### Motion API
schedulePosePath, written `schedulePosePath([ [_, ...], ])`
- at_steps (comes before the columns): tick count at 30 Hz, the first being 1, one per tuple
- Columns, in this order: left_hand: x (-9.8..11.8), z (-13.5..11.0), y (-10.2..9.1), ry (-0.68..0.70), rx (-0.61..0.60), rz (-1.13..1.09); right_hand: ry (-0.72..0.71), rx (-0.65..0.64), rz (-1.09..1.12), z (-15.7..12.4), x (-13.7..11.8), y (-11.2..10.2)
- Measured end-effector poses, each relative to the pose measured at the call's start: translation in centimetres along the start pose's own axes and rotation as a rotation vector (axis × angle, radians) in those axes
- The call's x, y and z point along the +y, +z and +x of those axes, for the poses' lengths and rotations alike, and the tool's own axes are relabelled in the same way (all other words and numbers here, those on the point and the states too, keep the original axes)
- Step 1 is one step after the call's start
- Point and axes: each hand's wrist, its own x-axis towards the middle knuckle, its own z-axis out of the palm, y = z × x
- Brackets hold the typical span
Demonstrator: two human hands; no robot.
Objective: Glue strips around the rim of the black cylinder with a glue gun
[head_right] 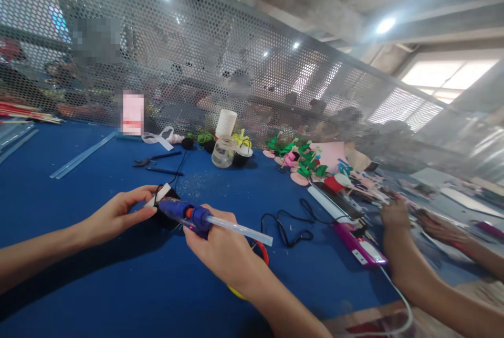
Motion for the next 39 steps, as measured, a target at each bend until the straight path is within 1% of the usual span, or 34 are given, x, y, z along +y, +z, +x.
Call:
schedulePosePath([
  [2,0.0,0.0,0.0,-0.01,0.0,0.009,-0.003,0.001,0.004,0.0,0.1,0.0],
  [5,-0.1,0.0,0.0,-0.005,-0.005,0.002,0.035,0.01,-0.008,-0.1,0.2,-0.3],
  [9,-0.5,-0.1,-0.1,0.026,-0.023,-0.008,0.031,-0.026,-0.001,-0.1,0.1,-0.5],
  [13,-0.7,0.0,-0.3,0.045,-0.058,-0.018,0.054,0.031,-0.032,0.2,0.0,-0.6],
  [15,-0.8,0.0,-0.3,0.056,-0.074,-0.029,0.074,0.037,-0.029,0.3,0.0,-0.7],
  [20,-1.1,0.0,-0.4,0.07,-0.083,-0.035,0.134,-0.069,0.049,0.2,-0.3,-0.9],
  [25,-1.0,0.0,-0.4,0.063,-0.09,-0.044,0.264,-0.085,0.148,0.1,-0.2,-0.9],
  [29,-0.9,0.0,-0.5,0.054,-0.1,-0.054,0.268,-0.112,0.187,0.1,-0.4,-1.0],
  [33,-0.9,0.1,-0.5,0.072,-0.092,-0.067,0.261,-0.095,0.24,0.4,-0.1,-1.1],
  [39,-1.1,0.0,-0.5,0.085,-0.088,-0.063,0.269,-0.124,0.279,0.6,0.2,-1.2],
])
